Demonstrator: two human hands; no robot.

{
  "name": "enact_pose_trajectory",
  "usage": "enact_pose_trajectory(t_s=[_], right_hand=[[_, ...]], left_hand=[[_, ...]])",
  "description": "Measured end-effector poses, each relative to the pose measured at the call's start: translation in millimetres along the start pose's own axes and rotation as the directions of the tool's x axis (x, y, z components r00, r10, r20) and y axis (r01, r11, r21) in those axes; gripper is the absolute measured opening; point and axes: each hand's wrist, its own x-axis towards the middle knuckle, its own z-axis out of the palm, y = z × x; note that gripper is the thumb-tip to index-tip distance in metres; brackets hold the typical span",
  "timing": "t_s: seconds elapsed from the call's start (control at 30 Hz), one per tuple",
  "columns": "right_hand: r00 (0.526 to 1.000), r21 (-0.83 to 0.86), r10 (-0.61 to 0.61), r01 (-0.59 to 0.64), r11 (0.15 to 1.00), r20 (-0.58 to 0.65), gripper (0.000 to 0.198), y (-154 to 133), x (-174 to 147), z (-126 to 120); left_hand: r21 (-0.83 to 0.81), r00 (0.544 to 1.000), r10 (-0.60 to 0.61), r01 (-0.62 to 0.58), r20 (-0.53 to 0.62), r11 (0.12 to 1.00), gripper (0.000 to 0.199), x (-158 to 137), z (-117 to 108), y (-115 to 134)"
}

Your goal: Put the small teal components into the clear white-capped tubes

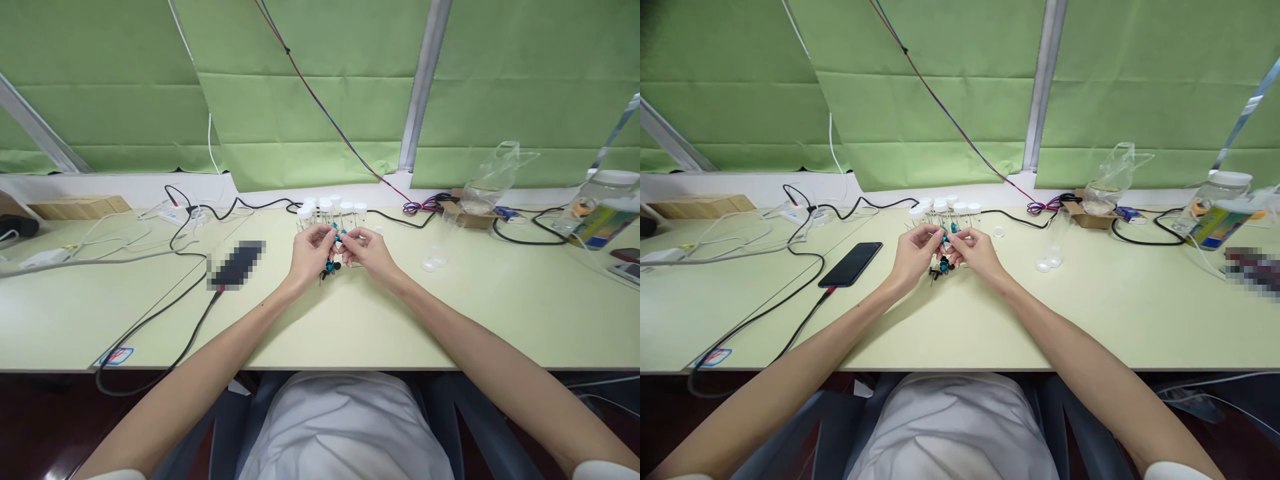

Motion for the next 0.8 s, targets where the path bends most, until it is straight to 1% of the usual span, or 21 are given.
enact_pose_trajectory(t_s=[0.2,0.4,0.8], right_hand=[[0.999,0.014,0.029,-0.029,0.999,0.035,0.055,2.2,0.8,0.2],[0.999,0.015,0.038,-0.039,0.999,0.018,0.057,1.6,1.4,0.8],[0.997,0.041,0.076,-0.075,0.996,-0.02,0.052,1.5,1.9,3.1]], left_hand=[[0.021,1.0,0.023,-0.024,0.018,1.0,0.028,-0.5,0.4,0.2],[0.026,0.999,0.034,-0.035,0.039,0.999,0.023,-1.5,0.9,3.5],[0.039,0.997,0.036,-0.039,0.061,0.998,0.023,-3.0,1.2,2.3]])
